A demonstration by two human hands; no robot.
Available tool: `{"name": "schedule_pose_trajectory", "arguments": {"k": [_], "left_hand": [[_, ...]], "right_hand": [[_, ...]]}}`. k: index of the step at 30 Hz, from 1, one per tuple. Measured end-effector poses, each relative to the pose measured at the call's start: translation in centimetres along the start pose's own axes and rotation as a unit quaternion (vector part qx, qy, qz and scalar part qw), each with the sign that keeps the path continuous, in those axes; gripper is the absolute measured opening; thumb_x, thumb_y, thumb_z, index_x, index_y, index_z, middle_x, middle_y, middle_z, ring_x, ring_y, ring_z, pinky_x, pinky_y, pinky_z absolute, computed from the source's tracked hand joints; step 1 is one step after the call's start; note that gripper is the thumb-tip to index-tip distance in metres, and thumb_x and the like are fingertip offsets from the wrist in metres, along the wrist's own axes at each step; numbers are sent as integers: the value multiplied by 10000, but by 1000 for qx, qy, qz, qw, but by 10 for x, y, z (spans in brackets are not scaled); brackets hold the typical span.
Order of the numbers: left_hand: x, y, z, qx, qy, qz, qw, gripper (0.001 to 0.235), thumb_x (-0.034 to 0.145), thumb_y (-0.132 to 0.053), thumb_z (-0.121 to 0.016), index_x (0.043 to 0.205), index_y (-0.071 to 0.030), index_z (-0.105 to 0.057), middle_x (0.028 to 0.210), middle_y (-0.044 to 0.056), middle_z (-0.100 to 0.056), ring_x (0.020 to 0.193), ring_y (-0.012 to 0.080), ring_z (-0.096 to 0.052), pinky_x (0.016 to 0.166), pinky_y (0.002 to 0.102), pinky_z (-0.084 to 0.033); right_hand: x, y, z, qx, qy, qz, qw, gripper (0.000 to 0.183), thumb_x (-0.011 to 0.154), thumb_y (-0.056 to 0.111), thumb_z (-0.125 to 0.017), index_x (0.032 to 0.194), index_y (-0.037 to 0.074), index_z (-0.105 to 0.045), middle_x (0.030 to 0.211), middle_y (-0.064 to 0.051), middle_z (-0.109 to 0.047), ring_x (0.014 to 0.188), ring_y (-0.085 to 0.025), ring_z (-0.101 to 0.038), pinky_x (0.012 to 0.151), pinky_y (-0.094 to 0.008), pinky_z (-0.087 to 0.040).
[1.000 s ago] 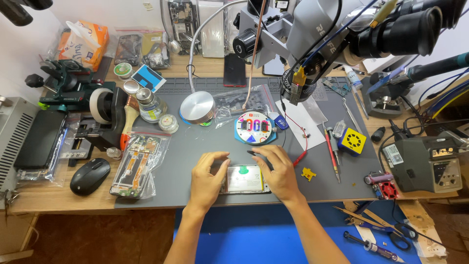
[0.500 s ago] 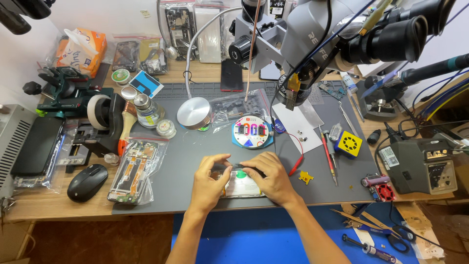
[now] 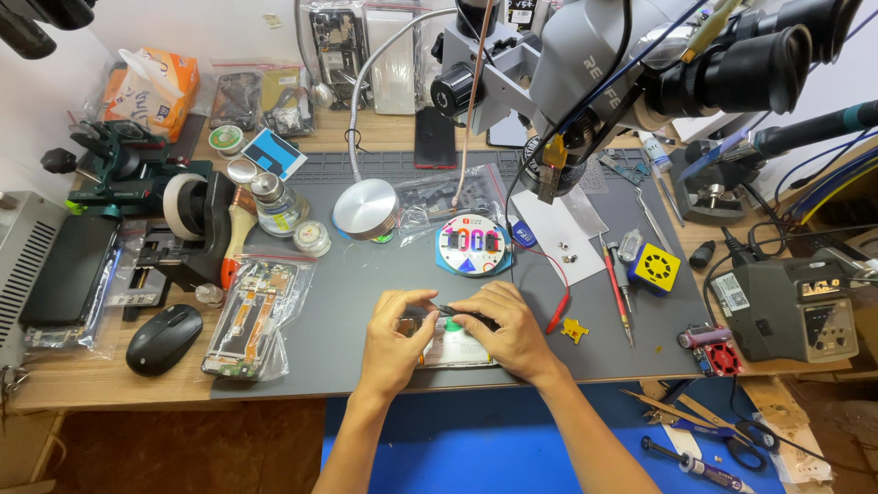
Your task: The person works on a disassembled mobile phone, using a multimeter to test the battery and circuit board. They then use a small metal tool to scrape or clean a specific area on the circuit board.
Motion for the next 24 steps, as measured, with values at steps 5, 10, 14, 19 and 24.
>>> {"name": "schedule_pose_trajectory", "arguments": {"k": [5, 10, 14, 19, 24], "left_hand": [[0, 1, 2, -2, -4, -13, 1000, 279, 898, -119, -799, 1167, -194, -800, 941, -5, -800, 1021, 186, -683, 974, 358, -512], [0, -13, 28, 17, -35, -12, 999, 220, 971, -86, -701, 1164, -146, -786, 1022, 23, -793, 1056, 210, -706, 975, 370, -524], [-4, -24, 45, 138, 3, -66, 988, 151, 953, -131, -737, 1095, -161, -780, 989, 17, -759, 1036, 217, -700, 950, 375, -530], [-7, -8, 43, 306, 81, -175, 932, 55, 935, -199, -766, 988, -191, -757, 959, -33, -700, 991, 169, -659, 943, 333, -511], [-6, -5, 23, 397, 148, -277, 862, 107, 822, -127, -844, 864, -145, -747, 904, -2, -684, 925, 173, -640, 938, 345, -513]], "right_hand": [[1, 1, 1, -7, 4, -6, 1000, 140, 945, 204, -787, 1066, 142, -818, 877, -23, -787, 857, -208, -714, 971, -383, -505], [1, -5, 0, -66, -11, -12, 998, 224, 950, 235, -784, 1159, 155, -799, 1013, -6, -796, 1002, -211, -712, 1001, -388, -501], [2, -2, 2, -86, -37, 4, 996, 307, 933, 217, -802, 1222, 117, -770, 1102, -47, -771, 1091, -255, -693, 1049, -418, -489], [-1, -3, 7, -71, -69, -23, 995, 232, 967, 168, -759, 1190, 111, -780, 1060, -45, -765, 1071, -248, -702, 1072, -417, -487], [-5, -8, 9, -74, -87, -36, 993, 204, 971, 143, -745, 1168, 111, -781, 1053, -51, -763, 1069, -268, -711, 1064, -425, -499]]}}
Point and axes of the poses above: each hand's wrist, its own x-axis towards the middle knuckle, its own z-axis out of the back of the hand, y = z × x, the point moved 5 cm from there along x, towards the middle knuckle
